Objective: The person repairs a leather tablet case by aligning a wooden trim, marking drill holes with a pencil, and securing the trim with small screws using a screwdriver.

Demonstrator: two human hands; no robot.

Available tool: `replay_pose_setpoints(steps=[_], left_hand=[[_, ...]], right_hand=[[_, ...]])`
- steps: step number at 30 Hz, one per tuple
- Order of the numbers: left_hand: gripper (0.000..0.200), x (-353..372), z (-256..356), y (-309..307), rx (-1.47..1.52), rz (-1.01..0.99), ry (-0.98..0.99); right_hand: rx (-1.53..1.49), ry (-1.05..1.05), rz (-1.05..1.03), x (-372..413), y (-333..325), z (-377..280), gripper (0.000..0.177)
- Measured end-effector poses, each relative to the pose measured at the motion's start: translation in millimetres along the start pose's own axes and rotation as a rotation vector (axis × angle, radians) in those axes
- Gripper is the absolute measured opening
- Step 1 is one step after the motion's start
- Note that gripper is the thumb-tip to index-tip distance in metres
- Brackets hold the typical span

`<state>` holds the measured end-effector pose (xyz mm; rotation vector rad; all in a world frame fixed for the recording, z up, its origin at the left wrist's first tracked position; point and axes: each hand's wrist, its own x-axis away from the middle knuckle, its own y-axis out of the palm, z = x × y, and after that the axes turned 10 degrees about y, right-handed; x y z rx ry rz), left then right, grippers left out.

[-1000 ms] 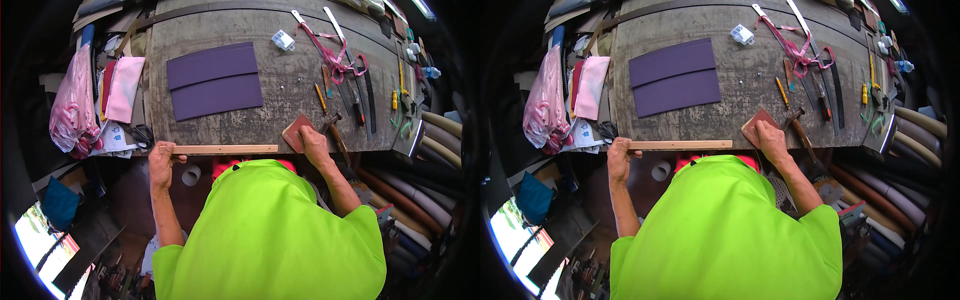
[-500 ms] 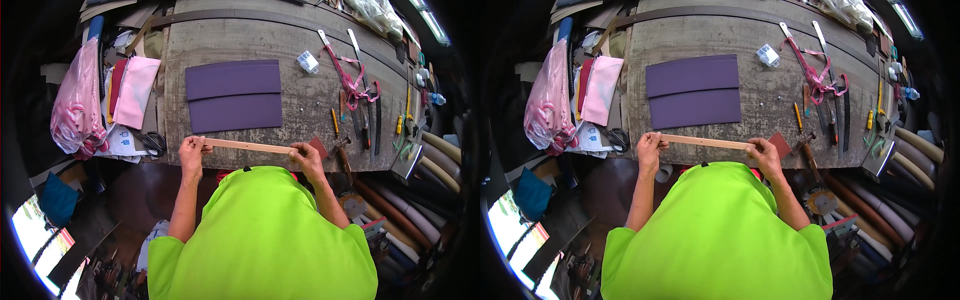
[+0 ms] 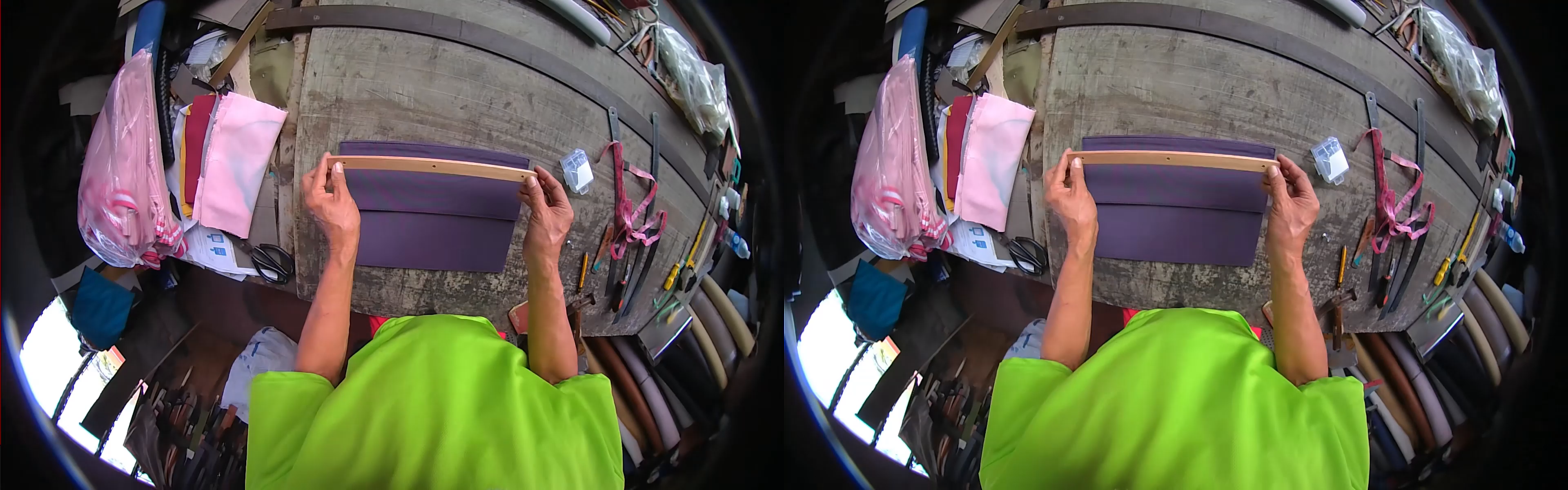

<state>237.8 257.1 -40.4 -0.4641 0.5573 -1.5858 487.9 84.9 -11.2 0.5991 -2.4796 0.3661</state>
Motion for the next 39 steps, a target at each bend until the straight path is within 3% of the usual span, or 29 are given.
replay_pose_setpoints(steps=[7, 21, 35, 39], left_hand=[[0.028, -0.5, 0.7, 30.9, -0.059, 0.143, 0.087], [0.036, 4.6, -14.2, 47.0, -0.210, 0.102, 0.212], [0.030, 0.0, -5.9, 49.9, -0.361, 0.061, 0.161], [0.029, -0.9, -6.6, 52.9, -0.270, 0.090, 0.111]], right_hand=[[0.086, -0.017, 0.081, -24.0, 11.9, 7.0, 0.027], [0.087, 0.025, 0.142, -35.4, 14.0, 20.6, 0.028], [0.132, 0.061, 0.164, -34.8, 16.5, 15.8, 0.029], [0.093, 0.090, 0.135, -35.0, 13.5, 16.5, 0.031]])
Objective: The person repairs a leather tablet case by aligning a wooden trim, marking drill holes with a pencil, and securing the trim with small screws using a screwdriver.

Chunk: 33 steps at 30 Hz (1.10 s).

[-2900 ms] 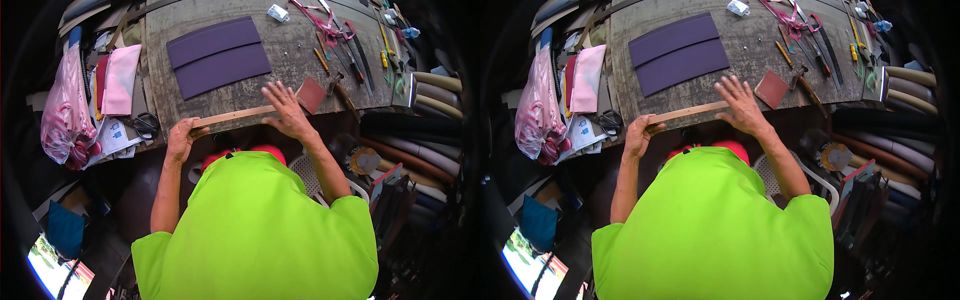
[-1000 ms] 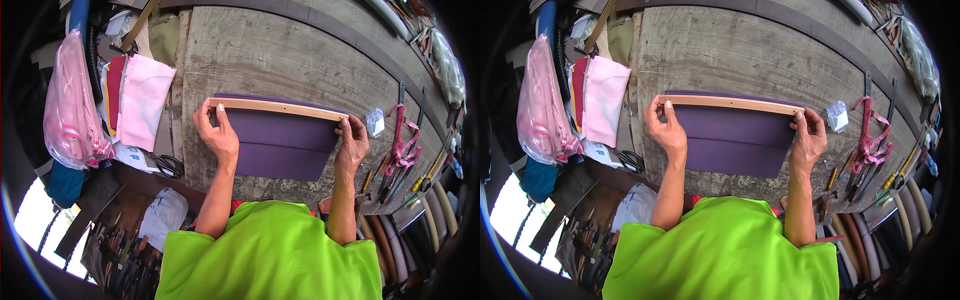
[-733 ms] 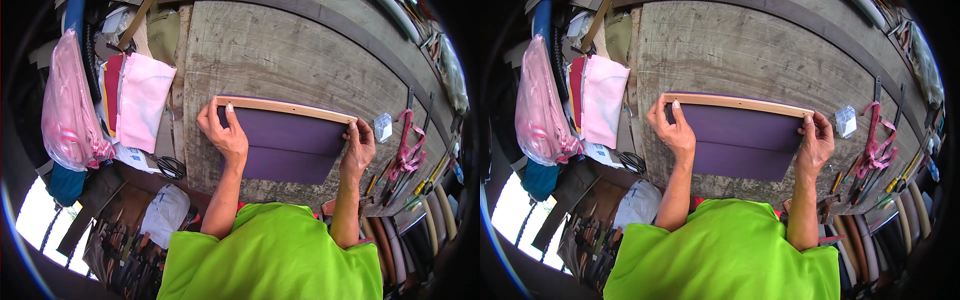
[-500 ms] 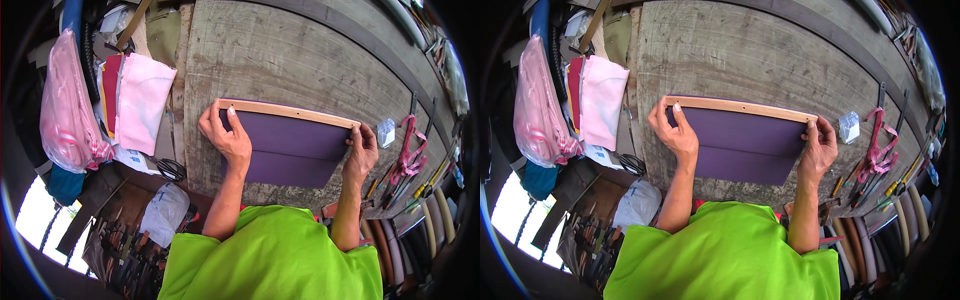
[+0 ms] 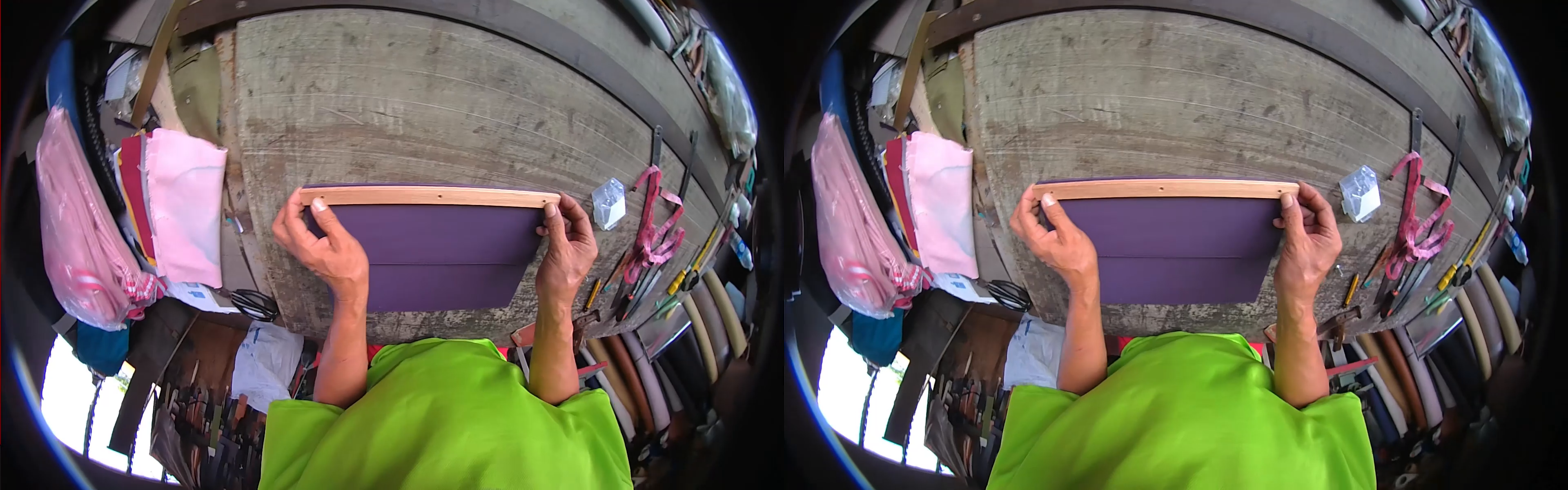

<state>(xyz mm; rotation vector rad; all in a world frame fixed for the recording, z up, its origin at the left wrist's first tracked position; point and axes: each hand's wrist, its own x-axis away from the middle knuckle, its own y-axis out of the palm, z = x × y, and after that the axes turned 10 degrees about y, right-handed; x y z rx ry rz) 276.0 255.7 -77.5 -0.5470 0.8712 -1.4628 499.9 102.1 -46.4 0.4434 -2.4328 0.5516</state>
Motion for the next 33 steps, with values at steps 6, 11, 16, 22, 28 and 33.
replay_pose_setpoints(steps=[6, 11, 16, 22, 28, 33], left_hand=[[0.030, 0.2, -2.3, -0.6, -0.054, -0.027, 0.018], [0.031, 0.0, -6.2, -2.4, -0.095, -0.058, 0.023], [0.033, -0.1, -6.2, -1.7, -0.103, -0.062, 0.007], [0.037, 1.4, -8.4, -1.2, -0.096, -0.054, 0.014], [0.040, 2.3, -9.5, 1.3, -0.022, -0.034, -0.025], [0.041, 2.0, -10.9, 0.5, -0.061, -0.048, -0.009]], right_hand=[[-0.056, 0.033, 0.009, 2.3, 1.0, -1.3, 0.030], [-0.070, 0.035, 0.030, 2.9, 1.2, -0.8, 0.026], [-0.093, 0.006, 0.025, 3.2, -0.3, 0.5, 0.023], [-0.098, 0.017, 0.031, 2.3, -0.8, -0.1, 0.023], [-0.139, 0.083, 0.031, 0.5, -0.6, -5.0, 0.023], [-0.152, 0.086, 0.019, -0.8, -1.6, -5.4, 0.021]])
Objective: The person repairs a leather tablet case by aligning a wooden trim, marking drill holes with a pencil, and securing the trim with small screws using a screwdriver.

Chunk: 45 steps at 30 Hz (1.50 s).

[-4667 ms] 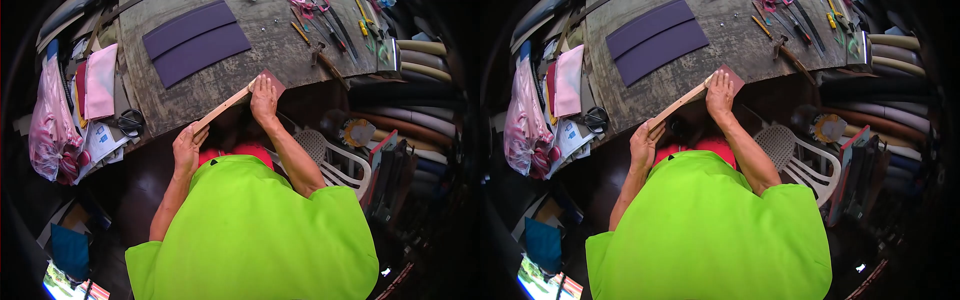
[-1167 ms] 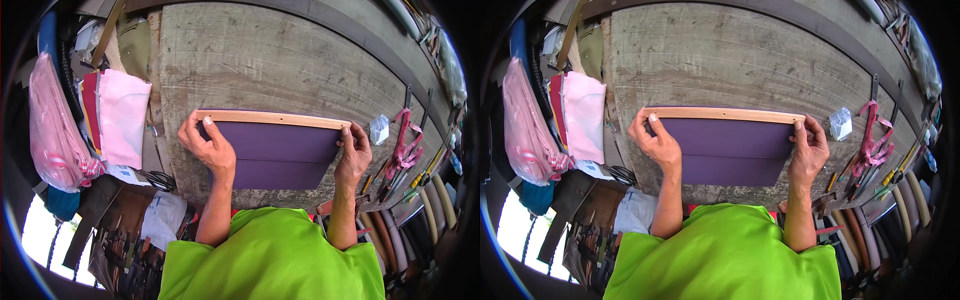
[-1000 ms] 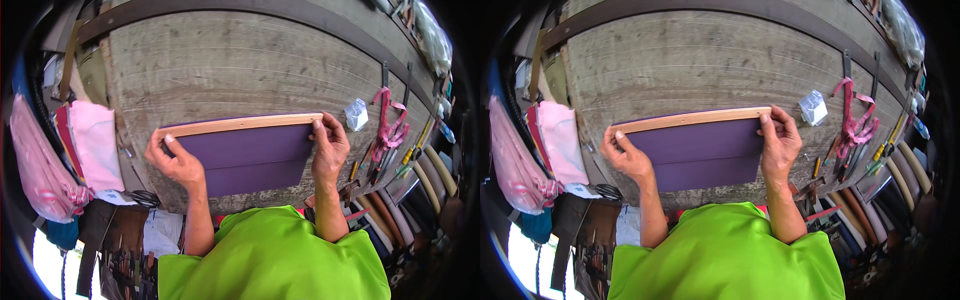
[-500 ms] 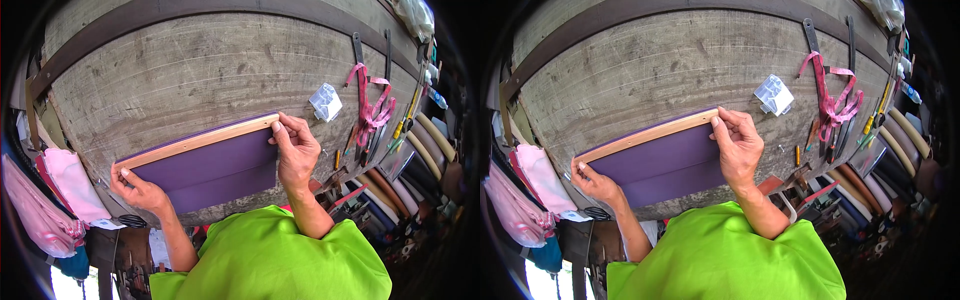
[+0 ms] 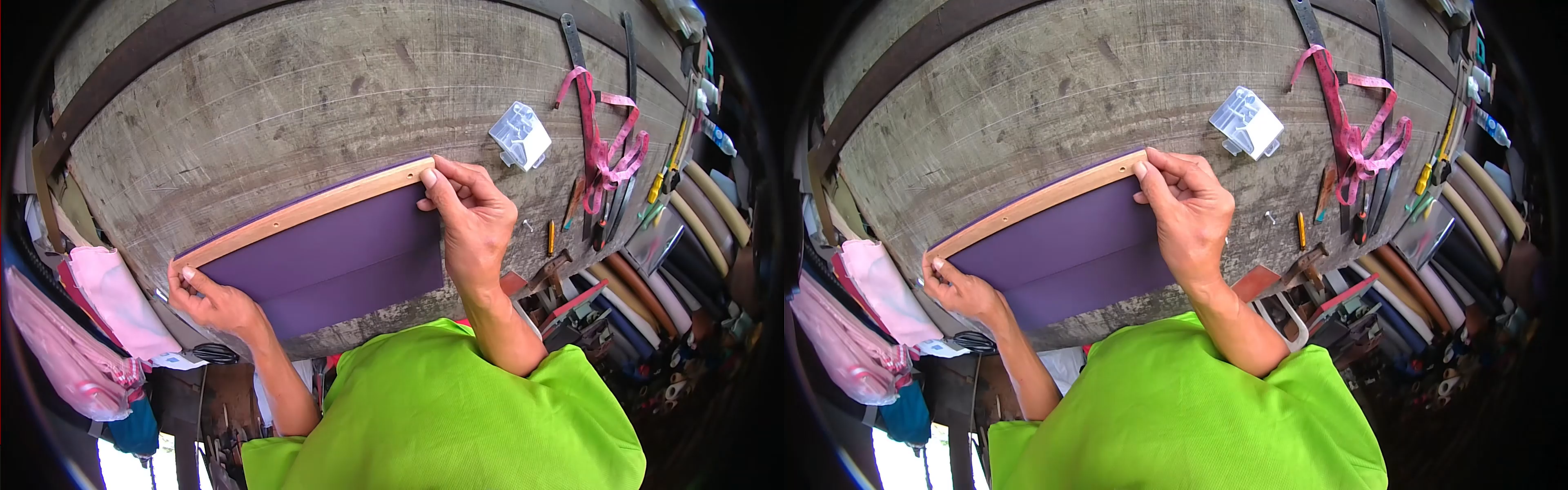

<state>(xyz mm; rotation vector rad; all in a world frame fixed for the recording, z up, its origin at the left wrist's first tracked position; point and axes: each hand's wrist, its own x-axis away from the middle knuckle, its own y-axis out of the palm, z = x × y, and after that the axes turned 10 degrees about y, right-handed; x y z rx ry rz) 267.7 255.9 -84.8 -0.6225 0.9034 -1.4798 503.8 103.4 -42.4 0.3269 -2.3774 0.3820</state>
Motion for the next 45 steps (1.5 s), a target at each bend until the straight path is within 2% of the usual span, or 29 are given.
replay_pose_setpoints(steps=[26, 29, 32, 45], left_hand=[[0.030, 1.3, -2.5, 6.5, -0.069, 0.071, 0.159], [0.030, 2.2, -2.5, 7.1, -0.034, 0.061, 0.092], [0.029, 1.0, -0.6, 6.5, -0.043, 0.089, 0.145], [0.031, 2.1, 2.1, 7.0, -0.034, 0.100, 0.096]], right_hand=[[0.074, -0.055, -0.002, -2.3, 0.9, 0.4, 0.024], [0.098, -0.063, 0.000, -2.3, 0.3, 1.1, 0.026], [0.112, -0.060, -0.009, -4.7, -2.7, 5.7, 0.030], [0.156, -0.083, -0.002, -3.2, -1.3, 1.9, 0.030]])
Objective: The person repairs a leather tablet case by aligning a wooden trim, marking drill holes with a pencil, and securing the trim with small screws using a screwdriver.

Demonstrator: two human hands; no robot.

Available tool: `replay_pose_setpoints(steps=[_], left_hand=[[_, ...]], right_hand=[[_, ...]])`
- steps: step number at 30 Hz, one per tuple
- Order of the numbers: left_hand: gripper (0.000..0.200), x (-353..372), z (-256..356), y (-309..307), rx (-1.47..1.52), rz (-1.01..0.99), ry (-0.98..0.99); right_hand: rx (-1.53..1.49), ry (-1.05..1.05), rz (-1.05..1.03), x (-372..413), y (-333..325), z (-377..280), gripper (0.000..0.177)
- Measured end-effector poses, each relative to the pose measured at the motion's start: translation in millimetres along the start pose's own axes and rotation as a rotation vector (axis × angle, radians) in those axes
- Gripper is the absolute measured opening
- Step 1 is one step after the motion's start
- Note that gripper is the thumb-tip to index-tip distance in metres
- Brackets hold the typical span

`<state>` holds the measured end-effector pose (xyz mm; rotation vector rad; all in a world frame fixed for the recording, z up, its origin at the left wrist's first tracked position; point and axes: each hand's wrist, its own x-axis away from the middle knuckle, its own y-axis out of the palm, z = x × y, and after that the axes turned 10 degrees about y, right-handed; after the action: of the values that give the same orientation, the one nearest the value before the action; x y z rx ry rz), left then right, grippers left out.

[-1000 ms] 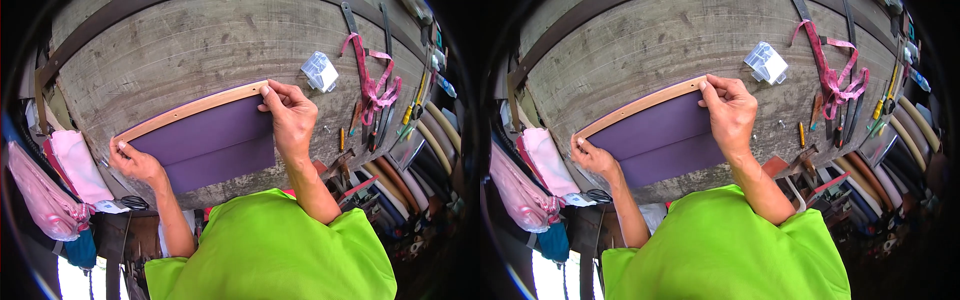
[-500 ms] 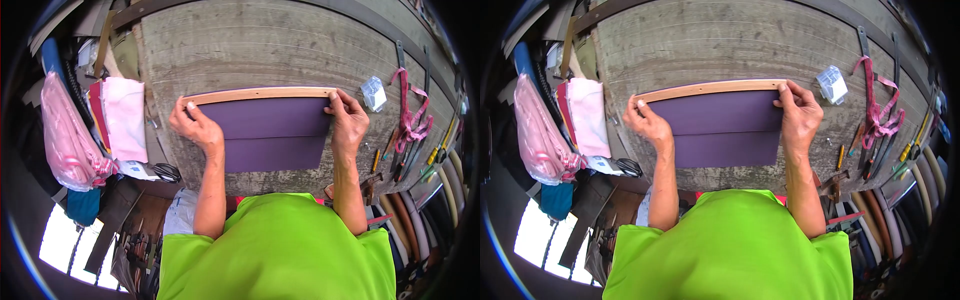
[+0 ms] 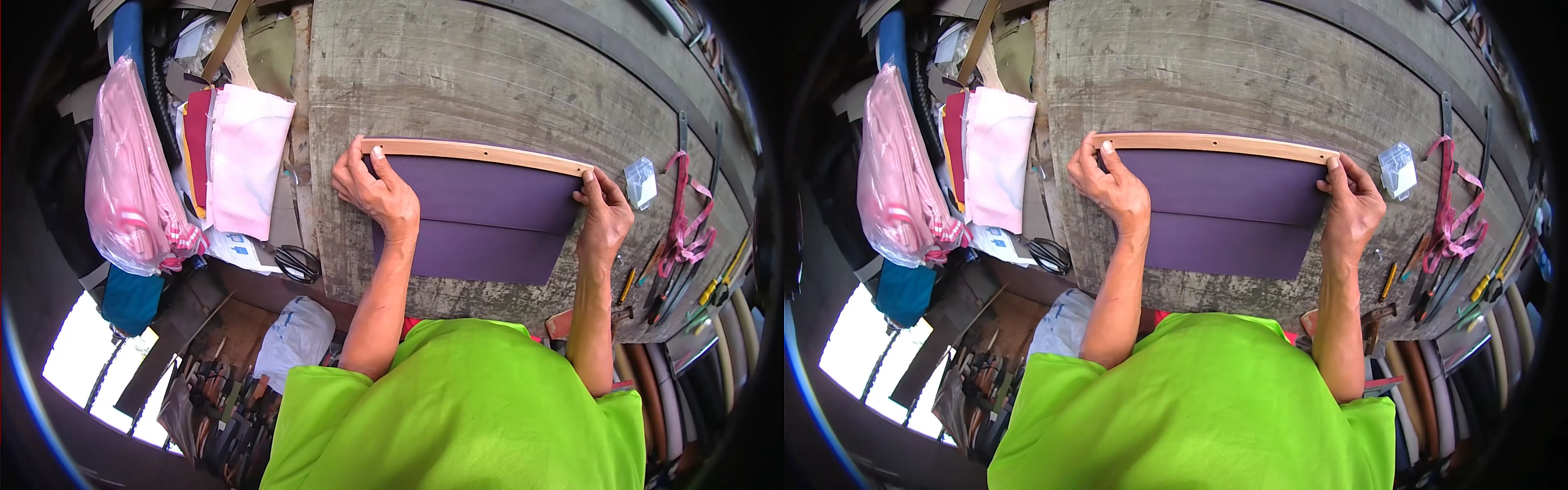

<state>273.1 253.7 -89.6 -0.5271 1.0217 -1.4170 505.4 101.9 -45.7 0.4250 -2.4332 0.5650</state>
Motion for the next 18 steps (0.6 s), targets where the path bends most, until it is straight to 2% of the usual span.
replay_pose_setpoints(steps=[12, 16, 17, 18], left_hand=[[0.033, -0.3, -2.1, 0.3, 0.010, 0.003, -0.015], [0.034, -6.7, 1.6, -3.9, 0.110, 0.019, -0.045], [0.034, -9.3, 4.0, -8.5, 0.128, -0.018, -0.059], [0.024, -11.4, 3.8, -9.4, 0.157, -0.023, -0.059]], right_hand=[[0.013, -0.009, -0.050, -2.7, -2.9, 0.6, 0.032], [0.065, -0.171, -0.065, -1.5, 3.3, -4.1, 0.020], [0.189, -0.267, -0.061, 0.0, 3.0, -6.8, 0.017], [0.316, -0.361, -0.058, -0.1, 1.2, -9.0, 0.016]])
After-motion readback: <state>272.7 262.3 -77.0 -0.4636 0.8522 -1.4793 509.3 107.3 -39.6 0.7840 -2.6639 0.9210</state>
